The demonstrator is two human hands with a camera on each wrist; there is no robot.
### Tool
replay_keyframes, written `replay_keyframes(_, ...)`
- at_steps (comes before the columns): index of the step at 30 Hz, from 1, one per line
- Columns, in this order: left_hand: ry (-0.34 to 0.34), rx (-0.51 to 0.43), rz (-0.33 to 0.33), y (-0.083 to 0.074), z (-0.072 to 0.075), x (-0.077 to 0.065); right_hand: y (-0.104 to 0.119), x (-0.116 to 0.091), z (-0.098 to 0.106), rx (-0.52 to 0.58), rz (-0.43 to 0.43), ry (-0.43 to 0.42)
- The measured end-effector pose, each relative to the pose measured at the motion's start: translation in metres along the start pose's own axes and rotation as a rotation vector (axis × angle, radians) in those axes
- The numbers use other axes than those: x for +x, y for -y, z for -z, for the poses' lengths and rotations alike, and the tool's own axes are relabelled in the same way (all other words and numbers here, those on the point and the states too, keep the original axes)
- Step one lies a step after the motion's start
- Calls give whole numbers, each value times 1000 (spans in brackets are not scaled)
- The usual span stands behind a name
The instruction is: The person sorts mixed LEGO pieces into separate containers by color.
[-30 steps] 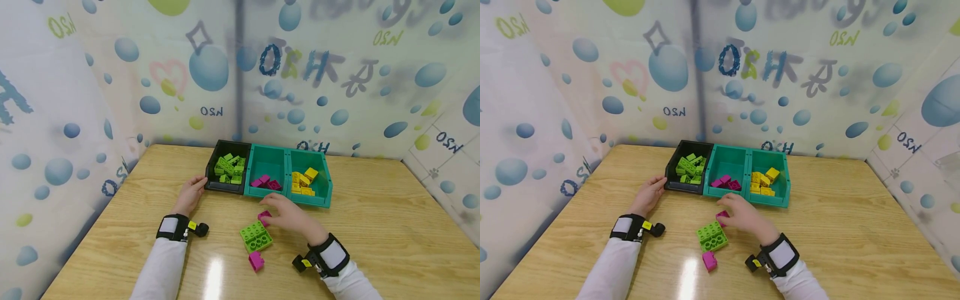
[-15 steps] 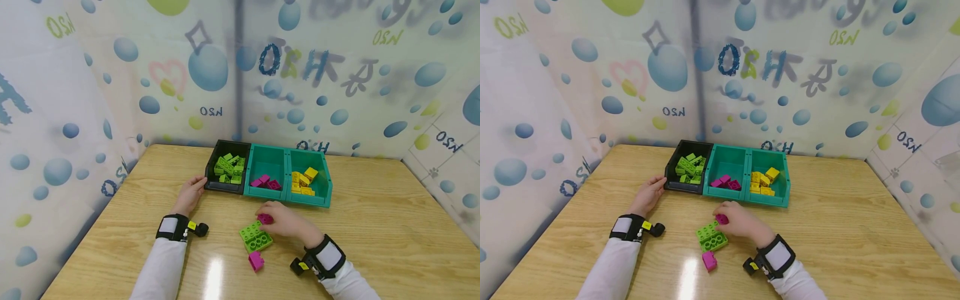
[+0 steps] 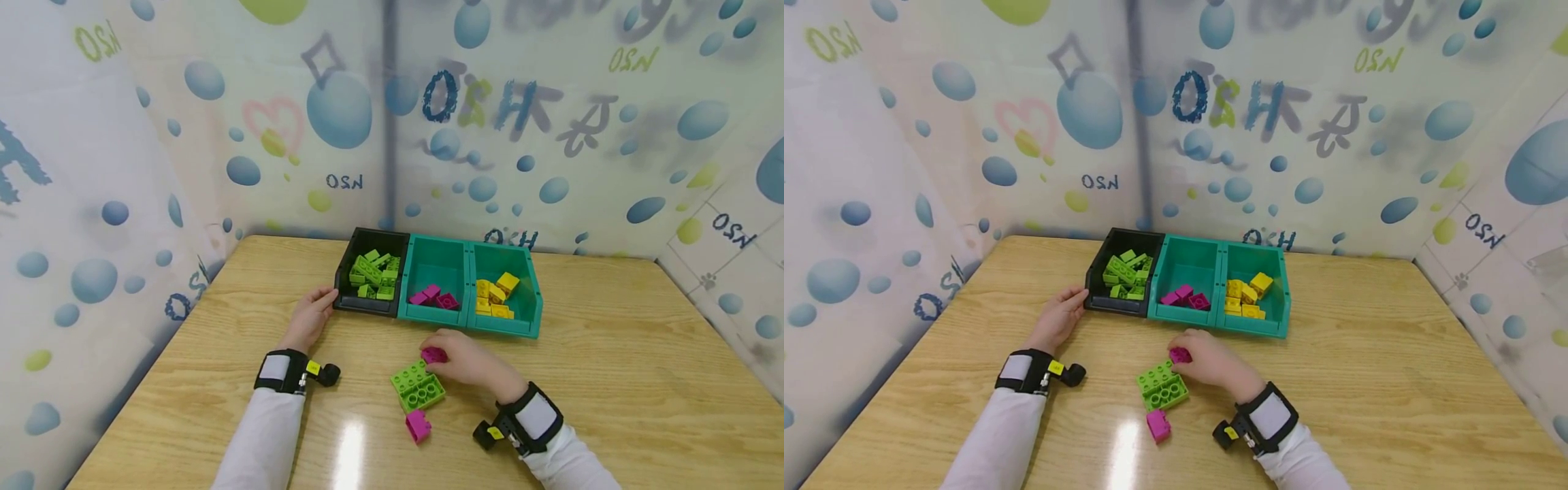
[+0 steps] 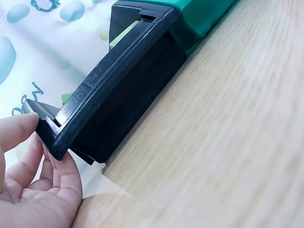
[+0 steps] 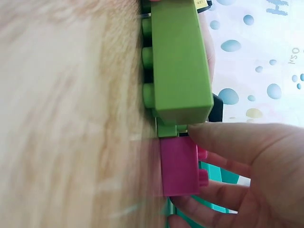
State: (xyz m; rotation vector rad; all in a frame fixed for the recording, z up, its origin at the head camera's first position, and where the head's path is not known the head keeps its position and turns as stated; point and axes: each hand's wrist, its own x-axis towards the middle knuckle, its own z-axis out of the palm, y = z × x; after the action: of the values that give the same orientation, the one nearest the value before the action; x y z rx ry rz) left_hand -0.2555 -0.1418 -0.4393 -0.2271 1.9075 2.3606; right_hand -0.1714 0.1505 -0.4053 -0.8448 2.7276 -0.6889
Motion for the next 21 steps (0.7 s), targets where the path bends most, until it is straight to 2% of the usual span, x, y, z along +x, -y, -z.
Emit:
replay_keyframes(11,-4,10,1,0,0,-1,2,1,0,-4,5,-24)
replay_keyframes(21,-2,-19,-2,-1,-1,-2,1,1,1,32,-1,-44)
